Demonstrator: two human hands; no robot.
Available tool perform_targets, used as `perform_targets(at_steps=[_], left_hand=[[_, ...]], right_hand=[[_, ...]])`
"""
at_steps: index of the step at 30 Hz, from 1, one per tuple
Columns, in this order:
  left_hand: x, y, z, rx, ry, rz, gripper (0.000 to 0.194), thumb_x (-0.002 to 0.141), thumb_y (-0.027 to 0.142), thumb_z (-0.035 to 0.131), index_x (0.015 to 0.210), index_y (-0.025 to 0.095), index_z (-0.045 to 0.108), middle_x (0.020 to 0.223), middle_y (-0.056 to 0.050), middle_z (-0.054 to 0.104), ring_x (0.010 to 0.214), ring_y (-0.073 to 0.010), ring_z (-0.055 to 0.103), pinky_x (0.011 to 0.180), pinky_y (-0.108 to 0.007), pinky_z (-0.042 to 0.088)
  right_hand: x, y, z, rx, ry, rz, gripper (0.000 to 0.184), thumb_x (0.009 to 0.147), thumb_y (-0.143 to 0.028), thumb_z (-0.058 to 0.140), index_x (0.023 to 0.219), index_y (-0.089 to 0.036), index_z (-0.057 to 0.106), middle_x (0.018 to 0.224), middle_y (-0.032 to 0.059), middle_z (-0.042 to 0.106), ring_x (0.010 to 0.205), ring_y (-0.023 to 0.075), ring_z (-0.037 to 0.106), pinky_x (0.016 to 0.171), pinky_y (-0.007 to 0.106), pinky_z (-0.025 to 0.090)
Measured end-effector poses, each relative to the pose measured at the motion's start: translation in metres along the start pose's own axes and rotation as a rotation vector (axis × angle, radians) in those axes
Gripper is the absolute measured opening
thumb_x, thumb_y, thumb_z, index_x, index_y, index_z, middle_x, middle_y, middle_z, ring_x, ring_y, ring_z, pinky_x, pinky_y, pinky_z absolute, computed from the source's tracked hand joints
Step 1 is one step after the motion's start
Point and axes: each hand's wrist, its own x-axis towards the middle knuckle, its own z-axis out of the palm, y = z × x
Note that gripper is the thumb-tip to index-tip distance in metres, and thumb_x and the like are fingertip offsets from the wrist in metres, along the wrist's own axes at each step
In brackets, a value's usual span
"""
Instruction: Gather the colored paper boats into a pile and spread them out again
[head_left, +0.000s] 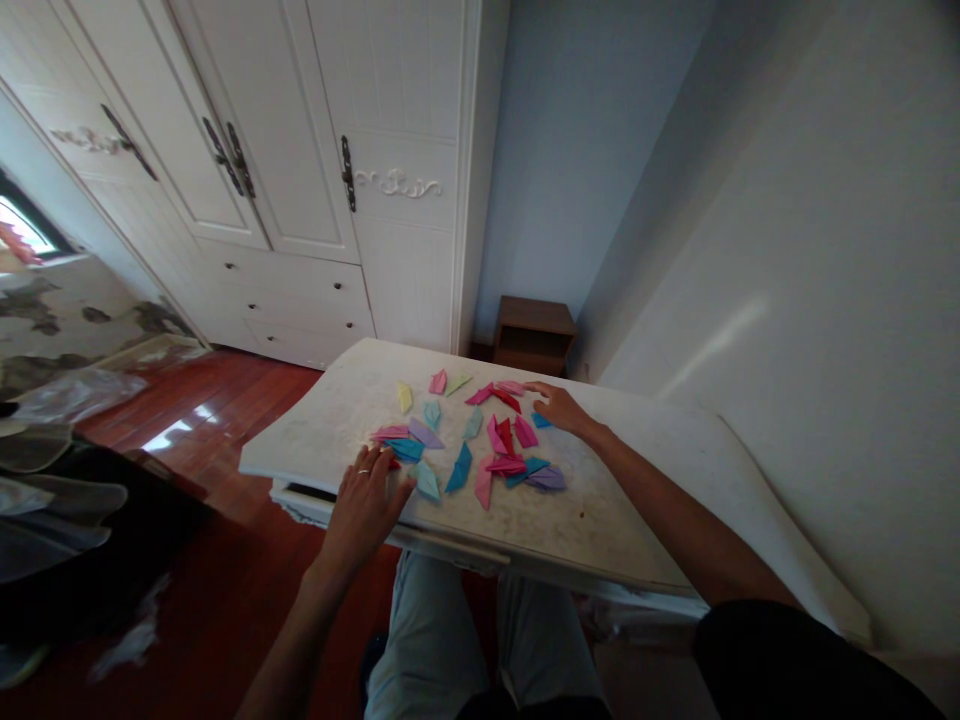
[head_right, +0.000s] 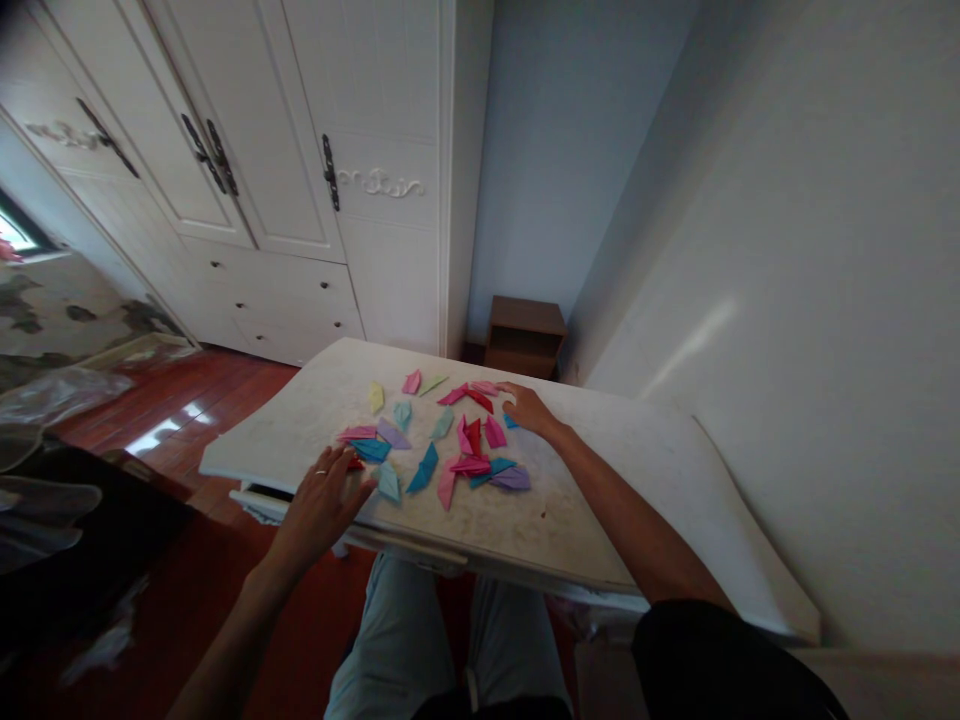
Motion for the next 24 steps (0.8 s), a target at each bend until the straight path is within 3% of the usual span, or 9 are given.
perform_targets(at_steps=[4, 7, 12, 18, 20, 24], left_hand=[[0.010, 0.012, 0.001, 0.066, -0.086, -0.019, 0.061, 0.092, 0.054, 0.037, 0.135, 0.012, 0.045, 0.145, -0.016, 0.040, 0.140, -0.0310, 0.026, 0.110, -0.053, 0.025], [0.028, 0.020, -0.001, 0.091, -0.124, -0.041, 0.065, 0.092, 0.059, 0.034, 0.137, 0.013, 0.044, 0.148, -0.017, 0.036, 0.141, -0.0340, 0.022, 0.107, -0.061, 0.023], [0.049, 0.008, -0.004, 0.117, -0.170, -0.042, 0.080, 0.088, 0.067, 0.033, 0.144, 0.010, 0.035, 0.149, -0.019, 0.032, 0.141, -0.0368, 0.018, 0.109, -0.061, 0.018], [0.049, -0.016, -0.010, 0.129, -0.107, -0.159, 0.073, 0.090, 0.064, 0.029, 0.140, 0.014, 0.043, 0.147, -0.021, 0.035, 0.140, -0.0415, 0.020, 0.104, -0.066, 0.021], [0.051, -0.013, -0.009, 0.121, -0.081, -0.103, 0.070, 0.090, 0.062, 0.032, 0.142, 0.016, 0.042, 0.150, -0.020, 0.030, 0.140, -0.0402, 0.019, 0.105, -0.064, 0.021], [0.057, 0.002, -0.005, 0.101, -0.059, 0.145, 0.058, 0.092, 0.055, 0.039, 0.138, 0.022, 0.046, 0.153, -0.013, 0.027, 0.143, -0.0347, 0.015, 0.110, -0.060, 0.018]], right_hand=[[-0.028, -0.013, 0.010, -0.092, -0.126, -0.159, 0.047, 0.086, -0.031, 0.055, 0.130, -0.015, 0.056, 0.138, 0.0127, 0.050, 0.128, 0.0250, 0.046, 0.109, 0.041, 0.033], [-0.046, -0.017, 0.021, -0.262, -0.176, -0.139, 0.055, 0.086, -0.043, 0.059, 0.130, -0.012, 0.055, 0.141, 0.0186, 0.045, 0.132, 0.0287, 0.042, 0.109, 0.044, 0.031], [-0.066, -0.007, 0.024, -0.375, -0.086, -0.013, 0.053, 0.089, -0.040, 0.056, 0.130, -0.008, 0.055, 0.136, 0.0216, 0.049, 0.130, 0.0293, 0.043, 0.109, 0.044, 0.031], [-0.083, -0.009, 0.019, -0.369, -0.048, 0.010, 0.051, 0.089, -0.038, 0.055, 0.130, -0.008, 0.056, 0.139, 0.0223, 0.044, 0.132, 0.0315, 0.040, 0.110, 0.046, 0.029], [-0.081, -0.021, 0.023, -0.319, -0.042, -0.027, 0.049, 0.088, -0.037, 0.056, 0.129, -0.010, 0.057, 0.140, 0.0212, 0.044, 0.132, 0.0315, 0.039, 0.110, 0.048, 0.029], [-0.061, -0.064, 0.042, -0.173, -0.022, -0.205, 0.042, 0.088, -0.034, 0.057, 0.125, -0.014, 0.060, 0.137, 0.0185, 0.049, 0.130, 0.0287, 0.043, 0.107, 0.048, 0.033]])
